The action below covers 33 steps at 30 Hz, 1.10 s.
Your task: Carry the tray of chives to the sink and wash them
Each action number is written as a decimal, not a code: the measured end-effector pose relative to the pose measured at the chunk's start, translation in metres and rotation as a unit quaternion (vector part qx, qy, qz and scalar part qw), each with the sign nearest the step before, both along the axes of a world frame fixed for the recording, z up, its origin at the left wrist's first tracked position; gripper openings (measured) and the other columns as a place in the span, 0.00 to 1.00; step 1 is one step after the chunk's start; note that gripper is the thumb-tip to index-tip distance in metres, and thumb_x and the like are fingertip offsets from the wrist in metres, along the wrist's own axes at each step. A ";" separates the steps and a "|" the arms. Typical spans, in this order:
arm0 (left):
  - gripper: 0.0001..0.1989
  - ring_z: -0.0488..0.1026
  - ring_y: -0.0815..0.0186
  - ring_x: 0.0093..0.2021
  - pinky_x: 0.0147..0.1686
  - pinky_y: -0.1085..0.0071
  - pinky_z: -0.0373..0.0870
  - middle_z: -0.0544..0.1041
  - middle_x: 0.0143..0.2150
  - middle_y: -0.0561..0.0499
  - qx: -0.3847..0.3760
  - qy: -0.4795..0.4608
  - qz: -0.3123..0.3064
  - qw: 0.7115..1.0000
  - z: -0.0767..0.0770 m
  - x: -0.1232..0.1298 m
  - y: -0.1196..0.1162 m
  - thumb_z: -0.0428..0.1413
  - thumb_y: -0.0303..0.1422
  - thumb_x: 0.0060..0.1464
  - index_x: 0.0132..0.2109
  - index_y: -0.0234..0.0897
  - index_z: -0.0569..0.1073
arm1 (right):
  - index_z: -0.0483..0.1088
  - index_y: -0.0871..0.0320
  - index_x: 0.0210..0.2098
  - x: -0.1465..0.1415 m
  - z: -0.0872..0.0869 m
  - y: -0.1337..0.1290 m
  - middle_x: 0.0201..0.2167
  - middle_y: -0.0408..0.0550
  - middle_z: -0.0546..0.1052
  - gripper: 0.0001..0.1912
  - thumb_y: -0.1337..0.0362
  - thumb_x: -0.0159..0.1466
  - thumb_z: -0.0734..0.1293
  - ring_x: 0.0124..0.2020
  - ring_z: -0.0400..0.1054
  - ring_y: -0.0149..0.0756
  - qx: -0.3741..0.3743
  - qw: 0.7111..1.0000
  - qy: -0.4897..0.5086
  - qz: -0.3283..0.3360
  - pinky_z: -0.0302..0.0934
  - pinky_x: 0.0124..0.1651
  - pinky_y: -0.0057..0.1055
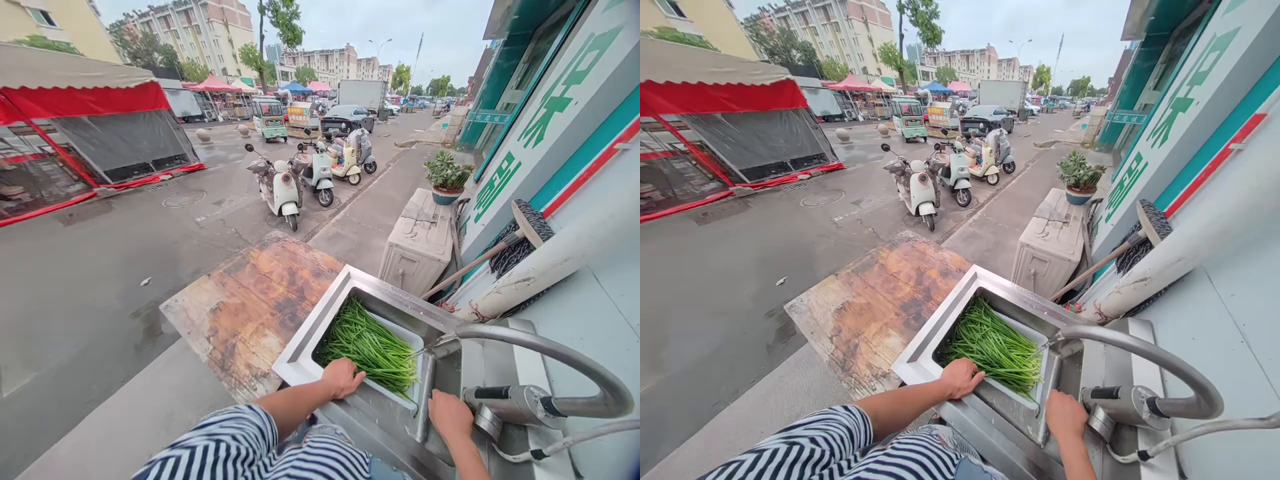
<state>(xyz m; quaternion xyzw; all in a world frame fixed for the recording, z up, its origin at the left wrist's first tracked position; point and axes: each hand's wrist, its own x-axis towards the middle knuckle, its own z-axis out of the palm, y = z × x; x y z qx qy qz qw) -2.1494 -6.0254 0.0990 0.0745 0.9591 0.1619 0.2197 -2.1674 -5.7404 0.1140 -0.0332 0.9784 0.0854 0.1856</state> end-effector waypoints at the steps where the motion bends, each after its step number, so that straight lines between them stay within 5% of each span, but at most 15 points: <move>1: 0.32 0.76 0.53 0.50 0.51 0.59 0.71 0.79 0.45 0.38 -0.006 -0.001 -0.004 1.000 0.000 0.000 -0.001 0.35 0.49 0.65 0.43 0.35 0.79 | 0.79 0.62 0.40 0.001 0.001 -0.001 0.36 0.62 0.81 0.16 0.70 0.66 0.59 0.44 0.77 0.49 0.002 1.000 -0.009 -0.006 0.63 0.39 0.36; 9: 0.36 0.73 0.57 0.51 0.53 0.64 0.68 0.78 0.47 0.40 -0.036 -0.021 -0.040 0.998 -0.028 -0.005 -0.005 0.30 0.51 0.67 0.44 0.34 0.77 | 0.77 0.68 0.45 -0.002 -0.020 0.002 0.42 0.68 0.78 0.20 0.69 0.69 0.55 0.50 0.72 0.49 -0.013 0.997 -0.058 -0.053 0.57 0.43 0.38; 22: 0.35 0.74 0.57 0.49 0.49 0.64 0.70 0.79 0.43 0.42 -0.038 -0.003 -0.046 0.998 -0.024 -0.006 -0.007 0.31 0.51 0.66 0.42 0.36 0.78 | 0.77 0.69 0.41 -0.002 -0.014 0.001 0.38 0.67 0.78 0.15 0.70 0.65 0.60 0.46 0.72 0.55 -0.064 0.995 -0.043 -0.064 0.60 0.44 0.42; 28: 0.35 0.74 0.57 0.49 0.50 0.64 0.70 0.79 0.44 0.42 -0.046 -0.004 -0.050 0.998 -0.027 -0.005 -0.007 0.31 0.51 0.66 0.42 0.36 0.78 | 0.77 0.65 0.39 0.007 -0.018 -0.007 0.46 0.68 0.76 0.12 0.68 0.65 0.62 0.58 0.64 0.58 -0.189 0.977 -0.006 -0.098 0.51 0.60 0.50; 33: 0.34 0.75 0.57 0.49 0.49 0.64 0.71 0.79 0.43 0.42 -0.054 -0.001 -0.056 0.997 -0.028 -0.005 -0.005 0.32 0.50 0.67 0.42 0.36 0.78 | 0.73 0.60 0.47 -0.013 -0.056 -0.038 0.48 0.55 0.76 0.14 0.59 0.67 0.65 0.49 0.70 0.42 -0.352 0.911 -0.010 -0.216 0.63 0.54 0.43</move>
